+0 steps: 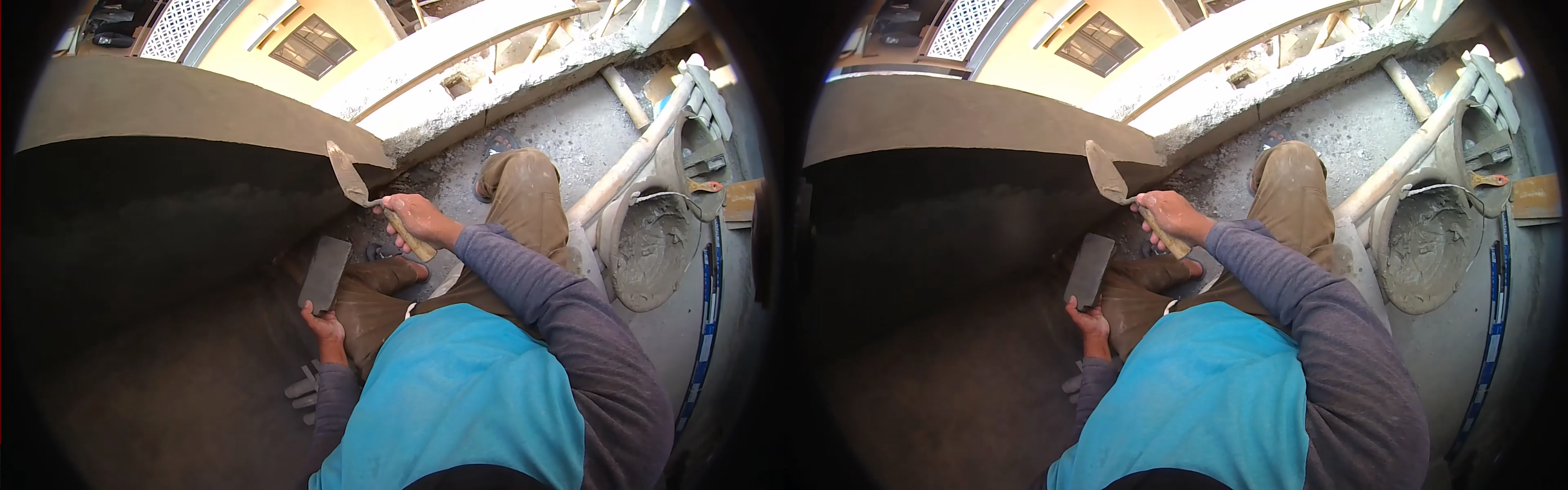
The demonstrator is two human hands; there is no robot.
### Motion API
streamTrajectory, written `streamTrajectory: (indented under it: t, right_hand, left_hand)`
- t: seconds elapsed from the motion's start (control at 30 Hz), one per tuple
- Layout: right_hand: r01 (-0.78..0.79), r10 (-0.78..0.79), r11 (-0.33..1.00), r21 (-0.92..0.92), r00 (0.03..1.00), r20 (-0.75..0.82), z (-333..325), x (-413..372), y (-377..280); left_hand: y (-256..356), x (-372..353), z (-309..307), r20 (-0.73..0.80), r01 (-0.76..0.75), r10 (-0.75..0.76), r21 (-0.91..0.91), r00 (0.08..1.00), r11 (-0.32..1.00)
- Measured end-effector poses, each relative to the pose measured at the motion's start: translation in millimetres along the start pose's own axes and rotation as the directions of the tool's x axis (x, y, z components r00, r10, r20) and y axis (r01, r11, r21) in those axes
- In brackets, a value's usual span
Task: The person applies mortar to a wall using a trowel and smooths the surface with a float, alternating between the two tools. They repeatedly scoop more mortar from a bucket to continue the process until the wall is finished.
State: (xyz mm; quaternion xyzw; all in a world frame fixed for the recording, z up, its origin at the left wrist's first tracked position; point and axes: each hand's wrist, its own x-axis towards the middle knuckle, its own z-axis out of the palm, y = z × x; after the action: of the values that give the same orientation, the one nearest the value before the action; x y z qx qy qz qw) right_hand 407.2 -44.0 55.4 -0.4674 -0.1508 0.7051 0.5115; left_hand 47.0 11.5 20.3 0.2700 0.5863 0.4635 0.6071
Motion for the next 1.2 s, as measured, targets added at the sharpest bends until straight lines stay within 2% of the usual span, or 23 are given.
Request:
streamTrajectory:
  t: [0.03, 0.13, 0.17, 0.23, 0.3, 0.37, 0.43, 0.53, 0.7, 0.77, 0.8, 0.9, 0.97, 1.07, 1.2]
  right_hand:
    - [0.001, -0.001, 1.000, 0.004, 1.000, -0.002, -4.0, 10.1, 6.5]
    - [-0.135, 0.143, 0.983, 0.124, 0.988, -0.052, -26.5, 47.7, 26.0]
    - [-0.132, 0.139, 0.983, 0.124, 0.989, -0.052, -35.0, 57.6, 32.9]
    - [-0.275, 0.299, 0.941, 0.198, 0.949, -0.105, -49.5, 72.9, 49.2]
    - [-0.286, 0.312, 0.935, 0.208, 0.944, -0.108, -54.3, 73.3, 56.0]
    - [-0.236, 0.304, 0.905, 0.353, 0.941, -0.150, -49.4, 69.4, 59.7]
    - [-0.211, 0.269, 0.912, 0.353, 0.955, -0.125, -43.7, 60.1, 53.3]
    - [-0.158, 0.163, 0.965, 0.210, 0.987, -0.010, -28.9, 38.5, 35.5]
    - [-0.168, 0.179, 0.975, 0.147, 0.982, -0.061, -39.6, 64.6, 57.9]
    - [-0.315, 0.342, 0.916, 0.250, 0.937, -0.072, -51.9, 75.9, 60.5]
    - [-0.341, 0.379, 0.901, 0.267, 0.919, -0.106, -57.9, 80.7, 65.4]
    - [-0.328, 0.394, 0.892, 0.310, 0.902, -0.180, -68.7, 89.7, 89.2]
    - [-0.317, 0.388, 0.894, 0.317, 0.902, -0.191, -72.2, 88.6, 89.3]
    - [-0.240, 0.302, 0.926, 0.291, 0.934, -0.192, -74.3, 78.9, 87.7]
    - [-0.079, 0.164, 0.957, 0.278, 0.940, -0.299, -70.6, 62.7, 76.8]
  left_hand:
    - [0.1, -1.5, 1.6, -0.008, -0.009, 0.009, -0.001, 1.000, 1.000]
    - [0.0, -1.8, 0.9, -0.023, -0.018, 0.018, 0.005, 1.000, 1.000]
    - [0.4, -1.3, 0.2, -0.030, -0.017, 0.017, 0.008, 0.999, 1.000]
    - [1.1, -2.3, 0.9, -0.031, -0.021, 0.021, 0.013, 0.999, 1.000]
    - [1.3, -2.8, 5.8, -0.034, -0.023, 0.024, 0.016, 0.999, 1.000]
    - [1.7, -4.6, 6.6, -0.022, -0.021, 0.021, -0.004, 1.000, 1.000]
    - [3.6, -6.2, 5.9, -0.025, -0.022, 0.021, -0.010, 0.999, 1.000]
    - [-0.1, -3.9, 0.7, -0.018, -0.017, 0.016, -0.026, 1.000, 1.000]
    - [-2.6, 0.5, 0.7, 0.010, -0.007, 0.008, -0.049, 1.000, 0.999]
    - [-1.3, -1.1, 1.1, -0.020, -0.029, 0.028, -0.034, 0.999, 0.999]
    - [-2.4, -0.6, -2.9, -0.010, -0.023, 0.023, -0.052, 1.000, 0.998]
    - [-4.4, 2.8, -0.7, -0.022, -0.006, 0.004, -0.082, 1.000, 0.997]
    - [-4.1, -4.2, 1.1, -0.062, -0.056, 0.052, -0.058, 0.997, 0.997]
    - [-6.8, -1.4, -6.8, -0.048, -0.040, 0.036, -0.100, 0.998, 0.994]
    - [-10.0, 1.5, -2.8, 0.009, -0.031, 0.033, -0.192, 0.999, 0.981]
